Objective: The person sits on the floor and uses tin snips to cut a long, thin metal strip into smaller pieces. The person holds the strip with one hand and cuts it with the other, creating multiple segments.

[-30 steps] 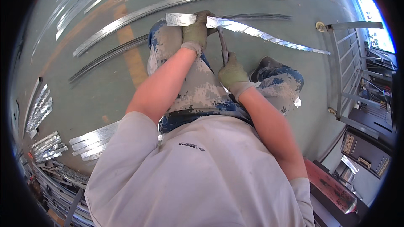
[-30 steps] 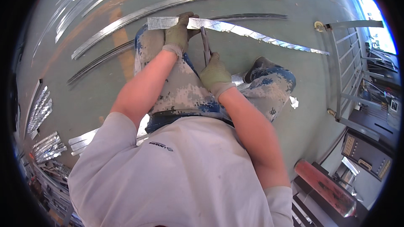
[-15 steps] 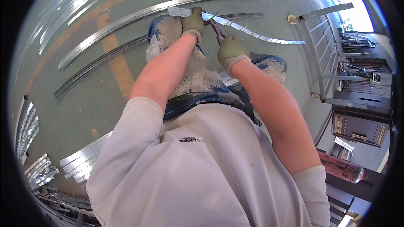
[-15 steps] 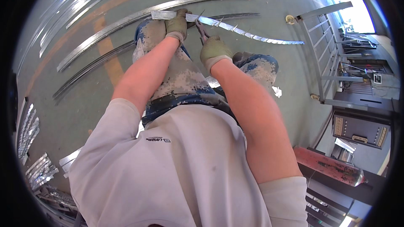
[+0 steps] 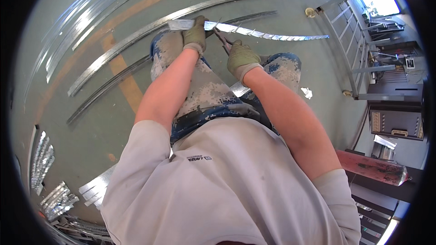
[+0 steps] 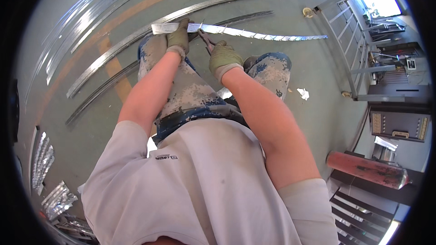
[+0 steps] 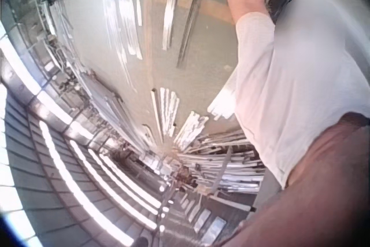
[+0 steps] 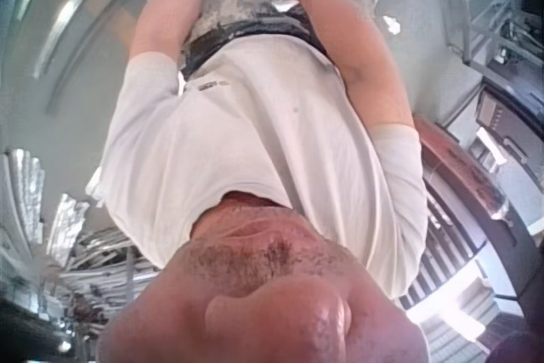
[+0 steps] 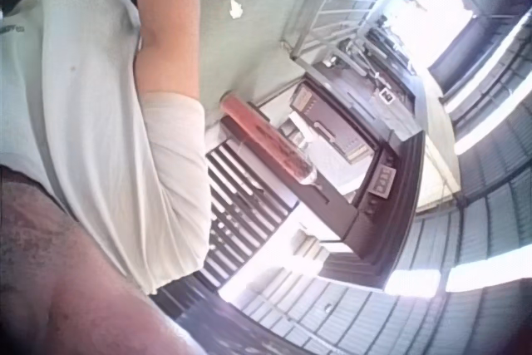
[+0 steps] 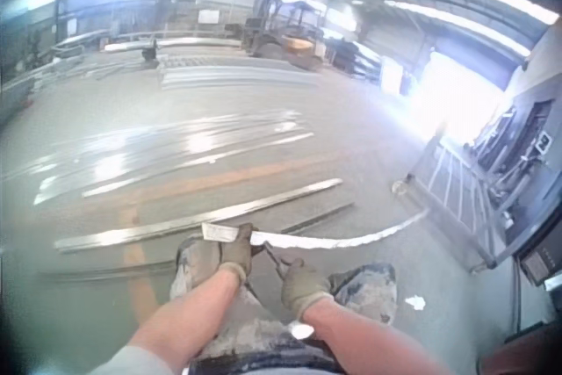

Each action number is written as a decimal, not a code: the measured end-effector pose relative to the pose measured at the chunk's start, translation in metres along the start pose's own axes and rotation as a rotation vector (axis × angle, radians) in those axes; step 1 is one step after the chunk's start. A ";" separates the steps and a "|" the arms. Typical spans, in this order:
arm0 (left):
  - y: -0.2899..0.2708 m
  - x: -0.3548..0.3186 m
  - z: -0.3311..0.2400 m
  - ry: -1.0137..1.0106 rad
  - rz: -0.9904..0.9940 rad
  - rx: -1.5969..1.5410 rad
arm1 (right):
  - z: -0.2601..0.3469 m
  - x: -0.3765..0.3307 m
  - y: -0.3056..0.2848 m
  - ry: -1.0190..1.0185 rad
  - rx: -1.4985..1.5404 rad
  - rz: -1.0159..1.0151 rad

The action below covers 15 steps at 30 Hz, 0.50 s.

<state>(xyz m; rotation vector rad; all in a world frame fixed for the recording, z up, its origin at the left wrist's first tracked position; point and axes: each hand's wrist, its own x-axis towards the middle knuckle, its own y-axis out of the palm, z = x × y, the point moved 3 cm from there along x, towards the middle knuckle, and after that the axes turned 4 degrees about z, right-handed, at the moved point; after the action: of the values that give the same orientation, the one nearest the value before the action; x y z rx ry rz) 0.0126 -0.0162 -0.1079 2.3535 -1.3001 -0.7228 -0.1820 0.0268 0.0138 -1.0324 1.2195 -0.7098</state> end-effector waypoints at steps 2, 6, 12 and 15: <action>-0.005 -0.014 -0.004 -0.005 0.042 -0.033 | 0.001 0.001 0.002 -0.031 0.041 -0.038; -0.015 -0.032 -0.022 -0.141 0.001 -0.171 | -0.013 0.010 0.002 -0.019 0.100 -0.037; -0.032 -0.054 -0.023 0.395 0.182 0.864 | -0.037 0.003 0.013 -0.116 0.032 -0.038; -0.028 -0.044 -0.014 -0.128 0.090 -0.028 | -0.048 0.016 0.026 -0.042 0.125 -0.033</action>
<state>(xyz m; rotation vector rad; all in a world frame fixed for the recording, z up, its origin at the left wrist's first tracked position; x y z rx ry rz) 0.0202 0.0362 -0.0996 2.2423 -1.4296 -0.8699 -0.2273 0.0111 -0.0176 -0.9612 1.1104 -0.7770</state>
